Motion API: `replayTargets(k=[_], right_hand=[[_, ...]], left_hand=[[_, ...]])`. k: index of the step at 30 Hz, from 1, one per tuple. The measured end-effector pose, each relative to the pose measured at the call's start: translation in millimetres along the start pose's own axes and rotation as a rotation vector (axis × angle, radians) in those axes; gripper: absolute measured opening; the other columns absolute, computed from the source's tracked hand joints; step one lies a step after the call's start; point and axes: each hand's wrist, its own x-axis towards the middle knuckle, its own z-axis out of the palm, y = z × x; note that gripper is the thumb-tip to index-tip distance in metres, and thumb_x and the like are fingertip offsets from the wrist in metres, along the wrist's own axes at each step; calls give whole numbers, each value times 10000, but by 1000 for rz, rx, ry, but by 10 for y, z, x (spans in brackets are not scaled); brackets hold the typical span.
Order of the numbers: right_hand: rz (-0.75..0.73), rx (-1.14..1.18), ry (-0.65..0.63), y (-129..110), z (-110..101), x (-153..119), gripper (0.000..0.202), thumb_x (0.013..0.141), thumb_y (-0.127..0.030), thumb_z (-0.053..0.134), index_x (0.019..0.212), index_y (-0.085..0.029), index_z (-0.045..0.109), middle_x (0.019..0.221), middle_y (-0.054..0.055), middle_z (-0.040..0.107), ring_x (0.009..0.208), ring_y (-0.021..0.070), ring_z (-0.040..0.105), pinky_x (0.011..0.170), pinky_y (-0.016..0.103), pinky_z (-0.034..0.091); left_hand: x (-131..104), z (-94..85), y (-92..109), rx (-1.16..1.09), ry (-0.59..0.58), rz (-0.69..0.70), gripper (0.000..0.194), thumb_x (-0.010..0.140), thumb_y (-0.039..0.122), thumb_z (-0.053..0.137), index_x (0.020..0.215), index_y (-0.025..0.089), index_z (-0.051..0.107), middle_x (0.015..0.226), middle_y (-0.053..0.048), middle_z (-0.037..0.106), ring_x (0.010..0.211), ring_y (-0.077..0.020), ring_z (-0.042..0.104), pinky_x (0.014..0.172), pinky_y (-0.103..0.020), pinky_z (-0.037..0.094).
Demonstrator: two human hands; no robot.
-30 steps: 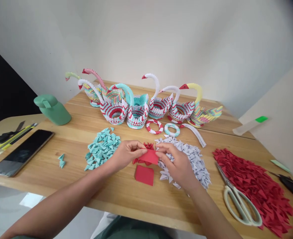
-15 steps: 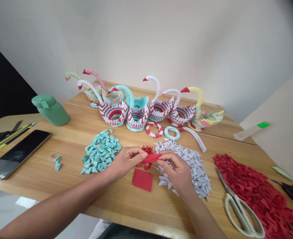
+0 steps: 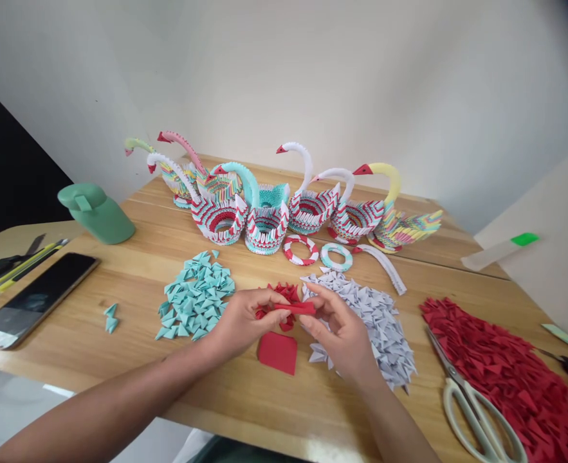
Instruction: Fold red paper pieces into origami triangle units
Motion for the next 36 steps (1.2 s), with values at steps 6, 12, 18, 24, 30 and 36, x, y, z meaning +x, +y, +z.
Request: replayTargets(k=[6, 12, 18, 24, 30, 36], right_hand=[[96, -22, -11, 34, -8, 12, 230, 831, -396, 636, 904, -190, 707, 828, 41, 703, 738, 189, 649, 686, 304, 547], [94, -54, 34, 62, 0, 7, 211, 819, -397, 650, 836, -195, 709, 773, 24, 695, 689, 175, 637, 637, 277, 533], [84, -60, 25, 41, 7, 13, 195, 827, -385, 642, 837, -201, 705, 762, 12, 683, 677, 164, 619, 632, 272, 513], [91, -76, 27, 35, 22, 14, 175, 825, -366, 642, 818, -200, 697, 757, 10, 674, 676, 162, 599, 630, 268, 491], [83, -101, 38, 36, 28, 20, 170, 820, -358, 640, 803, -195, 687, 724, 5, 659, 657, 159, 594, 611, 254, 472], [77, -134, 47, 59, 33, 13, 179, 826, -356, 635, 784, -186, 668, 689, 2, 632, 613, 142, 544, 572, 236, 431]], left_hand=[[-5, 28, -40, -7, -4, 5, 114, 788, 240, 654, 819, 160, 728, 788, -41, 737, 722, -166, 652, 682, -227, 486], [8, 46, -73, -103, -15, -74, 174, 759, 287, 683, 855, 147, 717, 750, -39, 717, 658, -144, 621, 593, -209, 468], [15, 45, -66, -136, -34, -96, 140, 786, 255, 652, 825, 134, 711, 737, -45, 714, 681, -145, 630, 632, -215, 481], [20, 44, -59, -135, -33, -105, 124, 791, 230, 644, 792, 122, 705, 738, -49, 712, 685, -138, 621, 658, -216, 477], [29, 61, -124, -136, -22, -92, 115, 780, 226, 659, 796, 124, 708, 754, -42, 715, 686, -127, 618, 652, -202, 467], [14, 75, -137, -177, -24, -113, 125, 773, 235, 664, 777, 114, 695, 736, -40, 707, 677, -124, 619, 641, -201, 471]])
